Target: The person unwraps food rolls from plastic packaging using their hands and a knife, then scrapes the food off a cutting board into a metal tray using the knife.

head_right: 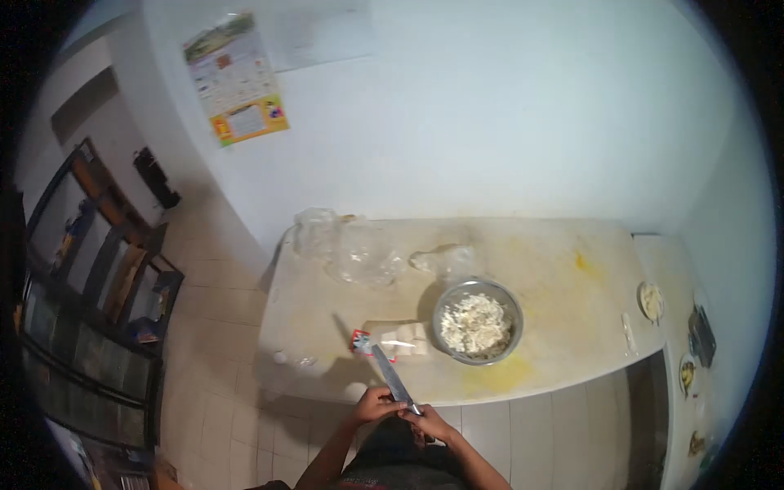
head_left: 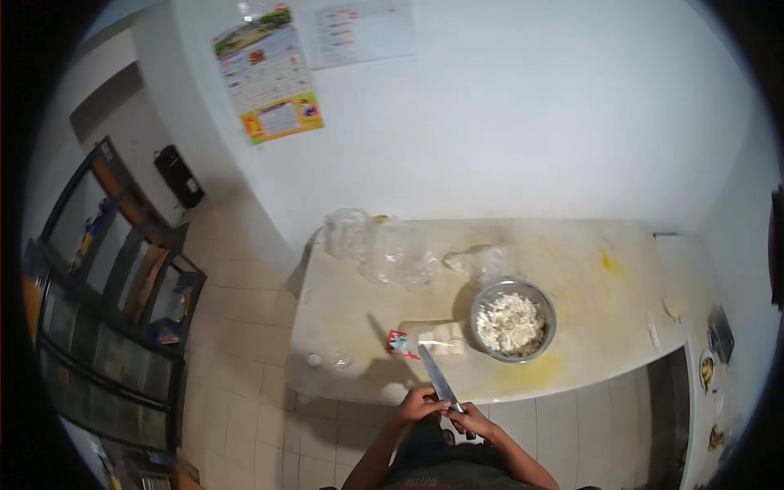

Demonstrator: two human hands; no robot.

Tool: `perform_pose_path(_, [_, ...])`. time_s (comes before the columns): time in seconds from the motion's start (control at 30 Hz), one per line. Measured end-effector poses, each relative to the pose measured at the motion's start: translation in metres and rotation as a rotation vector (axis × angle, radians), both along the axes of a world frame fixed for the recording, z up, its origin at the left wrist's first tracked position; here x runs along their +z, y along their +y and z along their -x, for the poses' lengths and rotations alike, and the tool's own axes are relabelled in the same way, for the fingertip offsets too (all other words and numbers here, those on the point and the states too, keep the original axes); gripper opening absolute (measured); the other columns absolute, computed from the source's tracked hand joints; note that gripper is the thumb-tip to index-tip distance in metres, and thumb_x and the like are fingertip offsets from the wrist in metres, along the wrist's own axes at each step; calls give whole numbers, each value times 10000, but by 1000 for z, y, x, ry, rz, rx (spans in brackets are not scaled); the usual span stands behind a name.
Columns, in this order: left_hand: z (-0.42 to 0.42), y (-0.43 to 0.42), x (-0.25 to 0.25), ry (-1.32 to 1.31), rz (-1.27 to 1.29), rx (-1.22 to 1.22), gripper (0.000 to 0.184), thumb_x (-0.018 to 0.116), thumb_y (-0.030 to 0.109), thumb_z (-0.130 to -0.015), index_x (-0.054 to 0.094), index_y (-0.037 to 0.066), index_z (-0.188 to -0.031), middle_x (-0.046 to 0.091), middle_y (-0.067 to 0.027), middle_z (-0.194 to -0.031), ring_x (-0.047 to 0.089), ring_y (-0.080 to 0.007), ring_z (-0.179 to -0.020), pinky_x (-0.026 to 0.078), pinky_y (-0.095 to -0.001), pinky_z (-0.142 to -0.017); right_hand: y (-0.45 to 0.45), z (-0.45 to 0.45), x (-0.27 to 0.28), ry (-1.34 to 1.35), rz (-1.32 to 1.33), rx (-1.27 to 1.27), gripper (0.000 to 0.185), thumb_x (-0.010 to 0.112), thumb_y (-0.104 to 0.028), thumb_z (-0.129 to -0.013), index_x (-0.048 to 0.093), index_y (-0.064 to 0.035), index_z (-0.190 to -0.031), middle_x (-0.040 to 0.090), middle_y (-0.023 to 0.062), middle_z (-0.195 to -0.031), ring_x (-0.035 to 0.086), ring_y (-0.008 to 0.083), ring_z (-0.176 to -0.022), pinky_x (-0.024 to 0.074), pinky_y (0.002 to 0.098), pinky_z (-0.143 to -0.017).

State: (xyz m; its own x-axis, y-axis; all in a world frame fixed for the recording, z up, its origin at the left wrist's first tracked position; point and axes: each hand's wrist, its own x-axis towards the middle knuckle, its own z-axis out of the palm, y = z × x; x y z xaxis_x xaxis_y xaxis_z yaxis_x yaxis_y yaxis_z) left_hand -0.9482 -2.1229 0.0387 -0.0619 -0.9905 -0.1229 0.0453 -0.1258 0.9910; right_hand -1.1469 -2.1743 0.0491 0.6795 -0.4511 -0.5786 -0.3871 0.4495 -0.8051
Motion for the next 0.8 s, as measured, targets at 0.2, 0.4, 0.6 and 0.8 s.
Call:
perform_pose_path(0.2, [43,-92,27,146,-113,-87,157,731,95,-874,675,-27,-955,665,-4,-843,602,-61,-792,482,-230,-715,-56,49,11,-39,-15,-200,379,655,-286,-931,525,-92,-633,456,-11,-480,446,75,-422,326,259,-415])
perform_pose_path(0.4, [113,-178,36,308,-103,-62,111,721,8,-857,644,-17,-933,653,-29,-921,610,-88,-917,495,-257,-831,-112,129,16,-101,-86,-273,406,653,-284,-934,475,-114,-611,439,-21,-480,415,69,-415,309,257,-410])
perform_pose_path(0.6, [244,-243,28,306,-181,6,164,684,67,-895,642,-16,-1031,665,-41,-998,612,-127,-973,472,-301,-907,-194,256,14,80,-78,-214,474,684,-468,-882,473,-150,-600,404,-63,-514,373,57,-442,274,256,-417])
perform_pose_path(0.8, [398,-294,25,277,-246,-91,213,678,69,-898,636,-17,-1089,681,-81,-1032,635,-168,-1011,494,-330,-909,-252,398,23,12,-3,-284,494,685,-464,-882,497,-132,-568,475,-35,-517,449,63,-436,345,261,-398])
